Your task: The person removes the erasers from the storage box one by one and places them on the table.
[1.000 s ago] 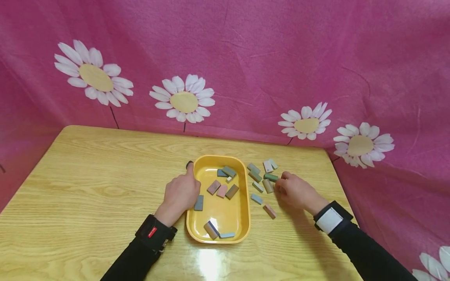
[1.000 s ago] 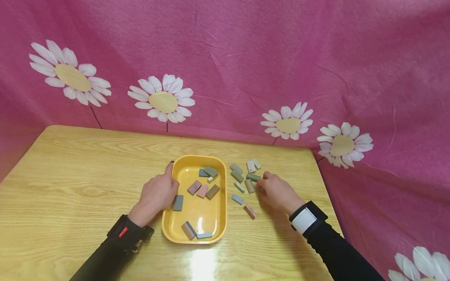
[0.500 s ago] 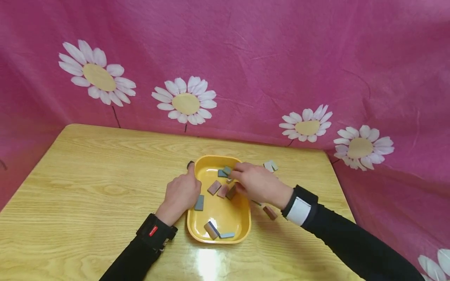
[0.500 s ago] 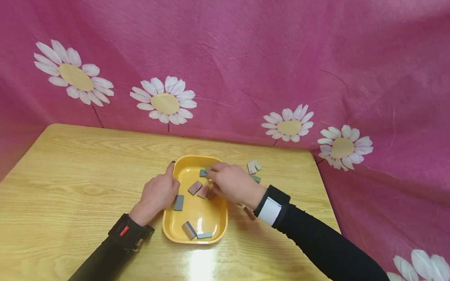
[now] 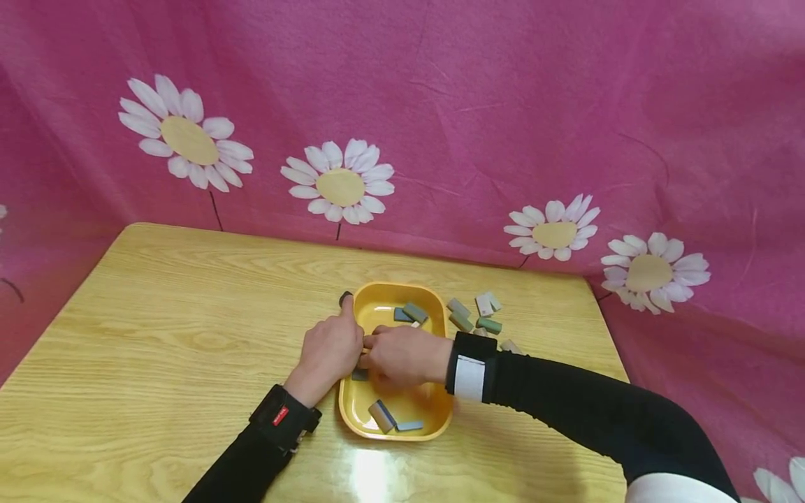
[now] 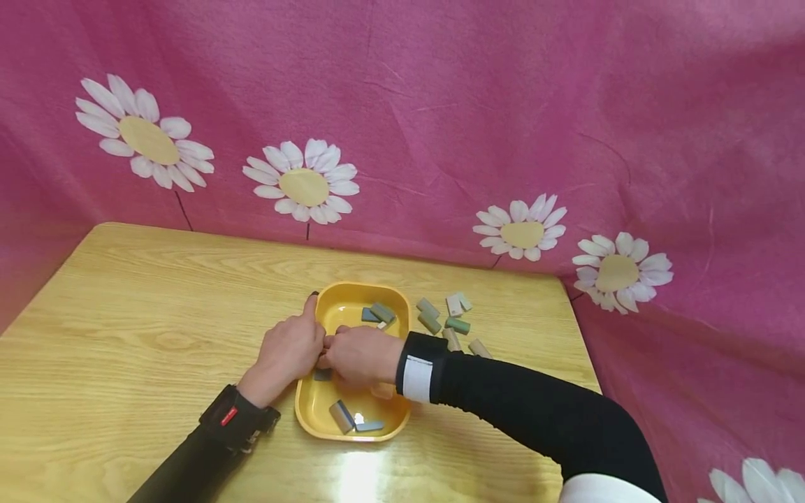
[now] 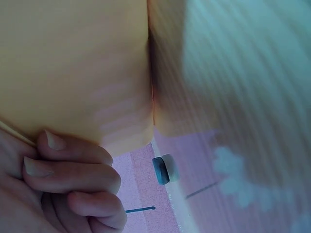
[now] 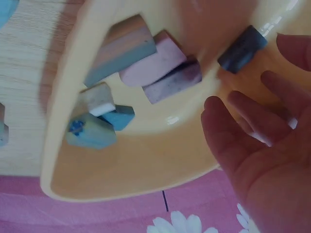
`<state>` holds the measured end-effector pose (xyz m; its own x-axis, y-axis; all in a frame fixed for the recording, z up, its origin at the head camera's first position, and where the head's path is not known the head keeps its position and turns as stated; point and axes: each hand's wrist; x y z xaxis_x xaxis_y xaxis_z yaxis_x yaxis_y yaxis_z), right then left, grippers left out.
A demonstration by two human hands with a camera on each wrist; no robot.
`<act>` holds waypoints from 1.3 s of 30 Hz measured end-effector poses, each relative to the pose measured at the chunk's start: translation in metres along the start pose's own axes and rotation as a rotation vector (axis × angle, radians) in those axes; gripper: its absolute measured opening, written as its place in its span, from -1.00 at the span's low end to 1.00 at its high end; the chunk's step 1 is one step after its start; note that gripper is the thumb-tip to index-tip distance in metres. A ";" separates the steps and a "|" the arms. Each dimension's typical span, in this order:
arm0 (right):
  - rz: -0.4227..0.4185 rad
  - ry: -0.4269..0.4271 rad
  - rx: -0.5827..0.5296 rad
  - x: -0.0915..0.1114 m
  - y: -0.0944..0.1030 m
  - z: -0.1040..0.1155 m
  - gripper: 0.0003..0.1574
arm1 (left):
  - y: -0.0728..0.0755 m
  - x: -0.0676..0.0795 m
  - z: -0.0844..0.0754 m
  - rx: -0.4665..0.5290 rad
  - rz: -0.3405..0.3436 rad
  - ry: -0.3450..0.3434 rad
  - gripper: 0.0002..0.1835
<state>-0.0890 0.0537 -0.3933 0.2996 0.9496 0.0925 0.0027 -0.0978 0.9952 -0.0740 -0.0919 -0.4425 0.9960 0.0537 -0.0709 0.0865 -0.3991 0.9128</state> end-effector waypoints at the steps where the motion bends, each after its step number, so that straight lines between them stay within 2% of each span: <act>1: 0.007 0.009 0.000 0.000 -0.002 0.001 -0.62 | 0.000 0.000 0.000 0.000 0.000 0.000 -0.37; 4: 0.003 0.030 -0.016 0.000 -0.010 0.002 -0.57 | 0.001 0.000 0.000 0.003 0.004 0.003 -0.37; 6: -0.019 0.034 -0.031 0.000 -0.015 0.003 -0.61 | 0.000 0.000 0.000 0.007 0.006 0.003 -0.38; 10: -0.052 0.027 0.013 -0.001 -0.023 0.007 -0.77 | -0.002 -0.001 0.001 0.012 0.009 0.008 -0.38; 14: -0.033 0.007 0.061 0.000 -0.026 0.009 -0.79 | -0.002 0.000 0.001 0.012 0.008 0.008 -0.39; 18: -0.046 -0.011 -0.039 0.004 -0.024 0.004 -0.86 | -0.002 0.000 0.003 0.013 -0.014 -0.003 -0.40; 20: -0.097 -0.024 -0.108 0.008 -0.020 -0.002 -0.91 | -0.002 -0.001 0.004 0.011 -0.025 -0.012 -0.40; 23: -0.218 -0.055 -0.185 0.017 -0.013 -0.013 -0.94 | -0.002 -0.001 0.005 0.006 -0.032 -0.026 -0.39; 25: -0.302 -0.093 -0.208 0.026 -0.009 -0.023 -0.93 | -0.001 -0.002 0.005 0.004 -0.037 -0.029 -0.39; 28: -0.379 -0.199 -0.242 0.043 -0.002 -0.037 -0.89 | 0.000 -0.003 0.004 0.004 -0.042 -0.032 -0.39; 33: -0.420 -0.397 -0.295 0.074 0.001 -0.060 -0.85 | 0.002 -0.003 0.003 0.013 -0.032 -0.032 -0.40; 39: -0.456 -0.568 -0.259 0.096 -0.019 -0.086 -0.81 | 0.000 -0.002 0.002 0.016 -0.029 -0.023 -0.40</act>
<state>-0.1423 0.1721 -0.4003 0.7660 0.5743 -0.2889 0.0406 0.4052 0.9133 -0.0755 -0.0938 -0.4434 0.9933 0.0447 -0.1066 0.1156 -0.4119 0.9039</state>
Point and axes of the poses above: each hand's wrist, its own x-axis away from the middle knuckle, its own y-axis out of the back of the hand, z = x × y, and after that the axes turned 13 degrees about -z, right-handed
